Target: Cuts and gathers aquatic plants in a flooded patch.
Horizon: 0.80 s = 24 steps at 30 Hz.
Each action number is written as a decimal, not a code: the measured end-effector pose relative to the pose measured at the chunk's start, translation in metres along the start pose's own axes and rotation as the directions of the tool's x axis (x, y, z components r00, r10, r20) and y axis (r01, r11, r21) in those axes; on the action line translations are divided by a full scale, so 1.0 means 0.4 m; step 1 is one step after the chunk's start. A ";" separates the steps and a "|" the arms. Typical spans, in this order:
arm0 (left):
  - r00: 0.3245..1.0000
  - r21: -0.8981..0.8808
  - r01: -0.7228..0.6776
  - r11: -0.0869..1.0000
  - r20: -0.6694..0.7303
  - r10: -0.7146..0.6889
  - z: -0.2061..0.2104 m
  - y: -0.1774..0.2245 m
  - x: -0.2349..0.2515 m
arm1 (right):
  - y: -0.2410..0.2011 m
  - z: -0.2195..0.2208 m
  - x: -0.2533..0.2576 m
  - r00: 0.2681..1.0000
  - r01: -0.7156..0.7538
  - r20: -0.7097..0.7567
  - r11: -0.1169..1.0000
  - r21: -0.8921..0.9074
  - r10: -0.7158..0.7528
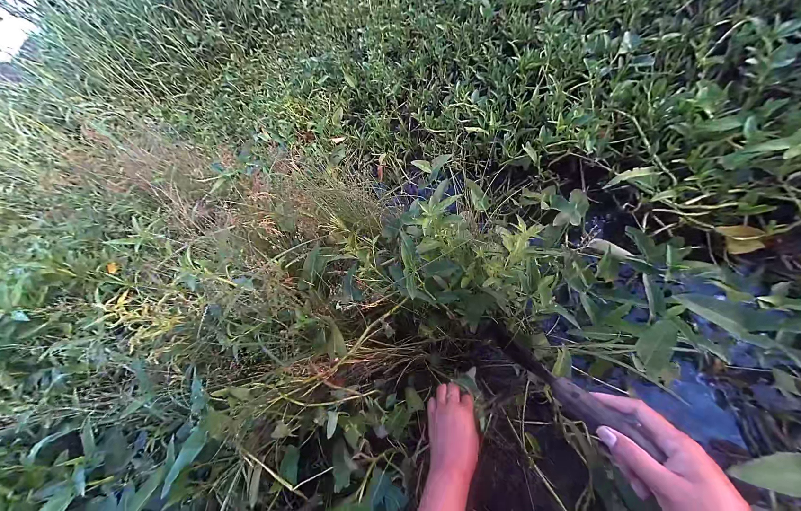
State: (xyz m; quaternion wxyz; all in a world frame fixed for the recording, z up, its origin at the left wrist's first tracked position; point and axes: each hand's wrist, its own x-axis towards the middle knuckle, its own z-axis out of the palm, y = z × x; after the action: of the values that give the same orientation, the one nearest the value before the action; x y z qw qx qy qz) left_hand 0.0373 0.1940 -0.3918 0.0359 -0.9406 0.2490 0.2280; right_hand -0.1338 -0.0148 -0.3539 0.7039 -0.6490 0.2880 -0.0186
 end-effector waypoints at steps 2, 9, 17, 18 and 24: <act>0.999 0.059 -0.039 0.997 0.019 0.038 0.003 -0.004 0.074 | -0.005 0.001 0.001 1.000 -0.003 0.006 1.000 0.010 0.003; 0.957 0.050 0.273 0.961 0.093 -0.276 -0.001 -0.015 0.183 | -0.009 0.002 -0.002 1.000 -0.011 0.007 0.999 0.035 0.010; 0.907 0.121 0.340 0.933 0.220 -0.359 -0.037 -0.030 0.190 | -0.009 -0.009 -0.018 1.000 -0.013 0.026 1.000 0.017 0.013; 0.911 0.138 0.313 0.940 0.237 -0.338 -0.037 -0.039 0.186 | -0.009 -0.011 -0.022 0.999 -0.018 0.029 1.000 0.021 0.018; 0.927 0.127 0.204 0.971 0.294 -0.233 -0.072 -0.031 0.096 | 0.002 -0.029 -0.027 1.000 -0.025 0.016 1.000 0.015 0.025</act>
State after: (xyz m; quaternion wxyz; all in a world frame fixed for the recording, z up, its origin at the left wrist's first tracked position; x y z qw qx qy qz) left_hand 0.0848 0.1824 -0.3837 0.1437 -0.9128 0.1446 0.3538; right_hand -0.1480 -0.0208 -0.3503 0.7112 -0.6403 0.2902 -0.0069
